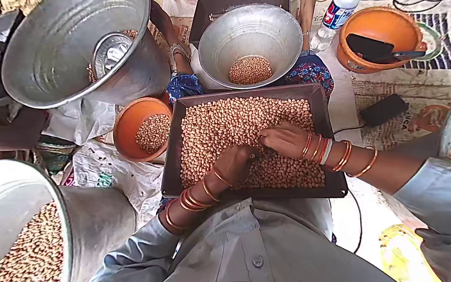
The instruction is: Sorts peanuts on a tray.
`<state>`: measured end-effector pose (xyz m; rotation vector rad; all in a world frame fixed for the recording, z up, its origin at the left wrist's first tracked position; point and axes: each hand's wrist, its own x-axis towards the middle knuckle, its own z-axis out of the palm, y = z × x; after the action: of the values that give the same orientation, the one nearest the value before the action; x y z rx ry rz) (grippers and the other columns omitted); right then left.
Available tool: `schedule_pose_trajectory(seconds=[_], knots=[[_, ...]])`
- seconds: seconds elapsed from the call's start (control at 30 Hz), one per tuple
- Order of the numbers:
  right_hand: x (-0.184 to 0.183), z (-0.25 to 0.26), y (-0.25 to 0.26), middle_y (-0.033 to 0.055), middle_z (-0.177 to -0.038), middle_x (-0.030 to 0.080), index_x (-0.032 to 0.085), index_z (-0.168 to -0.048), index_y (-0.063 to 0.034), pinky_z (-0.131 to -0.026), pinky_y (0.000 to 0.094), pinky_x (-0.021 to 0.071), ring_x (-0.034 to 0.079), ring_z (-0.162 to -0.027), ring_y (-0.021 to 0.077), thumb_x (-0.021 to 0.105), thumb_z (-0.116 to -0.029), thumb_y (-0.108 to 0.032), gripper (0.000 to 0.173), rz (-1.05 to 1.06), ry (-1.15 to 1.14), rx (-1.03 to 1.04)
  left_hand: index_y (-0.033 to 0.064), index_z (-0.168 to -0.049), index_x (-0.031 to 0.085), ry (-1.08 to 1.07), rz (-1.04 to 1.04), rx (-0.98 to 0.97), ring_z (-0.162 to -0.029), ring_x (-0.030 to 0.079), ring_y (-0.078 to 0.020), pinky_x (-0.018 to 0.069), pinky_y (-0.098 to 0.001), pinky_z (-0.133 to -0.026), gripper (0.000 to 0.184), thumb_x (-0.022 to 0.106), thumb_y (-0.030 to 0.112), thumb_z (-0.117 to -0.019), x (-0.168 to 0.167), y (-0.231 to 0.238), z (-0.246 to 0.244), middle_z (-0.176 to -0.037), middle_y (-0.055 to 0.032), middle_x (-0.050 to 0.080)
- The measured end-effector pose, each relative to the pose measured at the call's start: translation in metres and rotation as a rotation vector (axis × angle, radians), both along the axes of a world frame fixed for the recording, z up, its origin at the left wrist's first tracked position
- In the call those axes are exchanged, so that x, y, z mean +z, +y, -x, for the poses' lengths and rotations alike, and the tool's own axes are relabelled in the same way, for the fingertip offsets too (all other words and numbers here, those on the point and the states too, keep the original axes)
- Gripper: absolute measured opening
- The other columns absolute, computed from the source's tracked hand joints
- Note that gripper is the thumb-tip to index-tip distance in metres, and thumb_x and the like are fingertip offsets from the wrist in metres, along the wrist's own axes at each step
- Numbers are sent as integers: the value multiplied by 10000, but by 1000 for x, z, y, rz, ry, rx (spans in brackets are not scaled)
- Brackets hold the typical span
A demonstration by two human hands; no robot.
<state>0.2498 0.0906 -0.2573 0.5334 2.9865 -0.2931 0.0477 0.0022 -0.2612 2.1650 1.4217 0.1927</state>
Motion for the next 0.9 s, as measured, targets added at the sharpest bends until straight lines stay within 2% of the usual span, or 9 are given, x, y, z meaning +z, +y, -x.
schedule_pose_trajectory(seconds=[0.07,0.17,0.3,0.4,0.57,0.67,0.73,0.83,0.9], knots=[[-2,1,0,158,-951,681,701,-915,-8,-626,460,528,688,-784,322,635,-920,-1,67,-30,-4,-11,89,-1075,768,71,-76,107,-877,742,-314,593,-554,-776,161,646,76,-970,12,11,10,-1009,-118,758],[-3,2,1,151,-958,685,715,-959,-18,-651,473,537,693,-812,322,666,-933,-80,84,3,-43,-41,76,-1077,758,195,-179,225,-850,730,-383,577,-603,-727,162,640,42,-970,24,26,27,-1001,-166,744],[-2,2,2,145,-930,686,708,-916,-14,-664,490,534,695,-832,324,679,-936,-111,103,62,-54,-74,79,-1063,771,236,-171,233,-888,728,-396,572,-606,-749,166,652,27,-958,19,31,31,-1021,-173,745],[4,0,3,137,-953,693,728,-931,-33,-701,496,537,696,-861,320,667,-955,-117,107,114,-105,-105,79,-1087,765,247,-153,208,-879,726,-405,578,-601,-727,172,691,41,-936,7,30,25,-1017,-188,735],[23,5,9,137,-1062,708,749,-1062,-68,-820,510,555,697,-973,331,604,-1015,-162,179,134,-249,-202,64,-1163,723,297,93,240,-1044,707,-386,561,-599,-870,208,609,153,-1014,11,44,25,-1149,-178,717],[42,4,10,214,-1101,690,729,-1152,-30,-840,559,545,688,-1013,402,571,-1034,-149,230,150,-202,-264,31,-1198,707,32,223,254,-1054,698,-345,539,-561,-940,249,637,137,-985,17,47,31,-1119,-186,724],[49,2,4,227,-1045,688,736,-1104,-24,-767,571,557,700,-936,419,629,-996,-128,184,133,-50,-265,-18,-1213,652,-216,328,182,-948,665,-280,531,-493,-879,264,627,83,-971,18,45,33,-1049,-185,694],[45,4,-11,153,-889,716,758,-960,-54,-665,496,590,727,-775,332,713,-907,-121,96,109,315,-167,-81,-1157,640,-452,528,4,-888,617,-157,519,-353,-818,223,623,9,-953,14,37,24,-1040,-158,668],[40,9,-23,89,-895,746,766,-958,-101,-656,424,610,745,-769,254,689,-901,-176,122,107,453,-95,-81,-1116,631,-466,659,-70,-836,598,-100,510,-302,-778,196,673,1,-944,13,34,14,-982,-116,658]])
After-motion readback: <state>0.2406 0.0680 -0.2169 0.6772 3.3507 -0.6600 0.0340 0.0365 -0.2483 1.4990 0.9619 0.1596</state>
